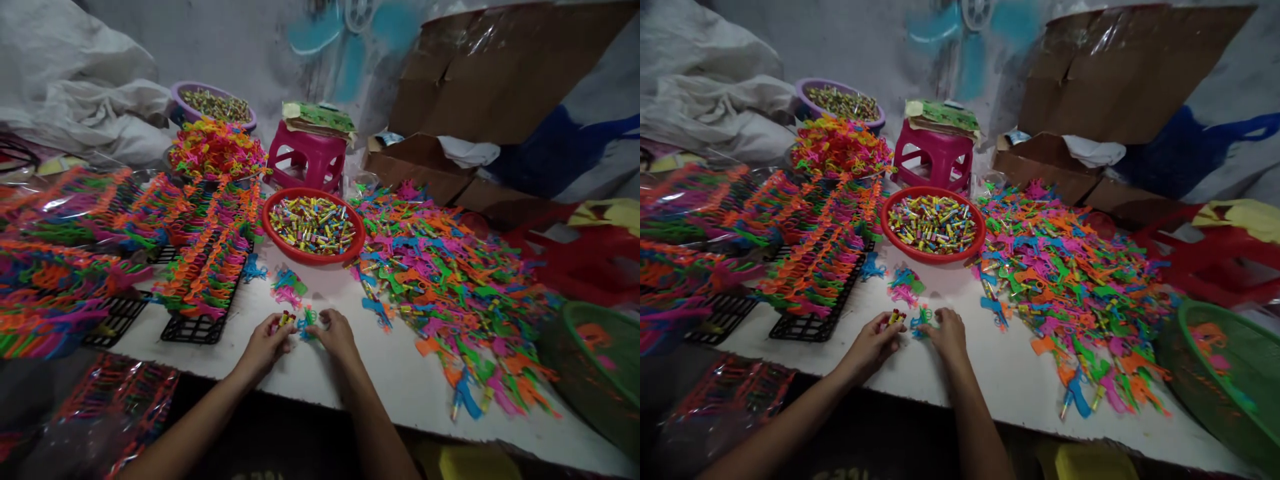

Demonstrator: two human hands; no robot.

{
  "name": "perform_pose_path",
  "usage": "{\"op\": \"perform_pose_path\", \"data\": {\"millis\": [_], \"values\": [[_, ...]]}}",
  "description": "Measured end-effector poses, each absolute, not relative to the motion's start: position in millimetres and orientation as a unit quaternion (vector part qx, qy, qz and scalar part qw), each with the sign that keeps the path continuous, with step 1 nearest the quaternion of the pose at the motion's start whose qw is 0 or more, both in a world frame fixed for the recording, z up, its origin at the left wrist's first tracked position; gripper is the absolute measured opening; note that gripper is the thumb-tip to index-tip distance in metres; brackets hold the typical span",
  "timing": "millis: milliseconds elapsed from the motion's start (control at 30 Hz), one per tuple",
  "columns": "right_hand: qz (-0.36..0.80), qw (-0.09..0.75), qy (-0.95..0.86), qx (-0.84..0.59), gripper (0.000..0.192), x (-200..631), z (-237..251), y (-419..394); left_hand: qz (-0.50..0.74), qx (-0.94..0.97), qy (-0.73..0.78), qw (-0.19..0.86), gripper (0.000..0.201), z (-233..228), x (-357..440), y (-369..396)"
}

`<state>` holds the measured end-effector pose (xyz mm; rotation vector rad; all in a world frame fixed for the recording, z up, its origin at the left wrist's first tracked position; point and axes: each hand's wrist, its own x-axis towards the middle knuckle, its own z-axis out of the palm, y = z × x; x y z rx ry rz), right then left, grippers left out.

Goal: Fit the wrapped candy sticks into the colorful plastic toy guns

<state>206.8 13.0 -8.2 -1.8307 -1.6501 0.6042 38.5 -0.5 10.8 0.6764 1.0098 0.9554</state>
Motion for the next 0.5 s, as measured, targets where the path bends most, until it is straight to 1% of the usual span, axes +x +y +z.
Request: {"op": "perform_pose_path", "data": {"millis": [67,133,267,333,400,500], "values": [[0.216,0.302,-0.611,-0.699,0.026,202.4,-7.7,8.8,0.439,0.316,0.461,0.703,0.039,10.8,38.8,-1.1],[0.264,0.321,-0.579,-0.702,0.028,199.7,-3.8,8.1,0.445,0.329,0.467,0.689,0.035,10.3,39.7,-1.8],[0.423,0.453,-0.454,-0.641,0.032,190.4,10.8,10.6,0.439,0.365,0.462,0.679,0.034,9.9,43.7,-4.3],[0.464,0.501,-0.416,-0.601,0.032,181.1,17.3,10.1,0.433,0.377,0.447,0.686,0.034,10.3,46.3,-5.6],[0.473,0.520,-0.405,-0.585,0.029,170.3,20.5,7.6,0.433,0.379,0.433,0.694,0.034,11.0,48.1,-6.8],[0.452,0.525,-0.412,-0.592,0.027,156.8,20.7,2.4,0.434,0.382,0.428,0.694,0.031,13.0,48.0,-8.3]]}}
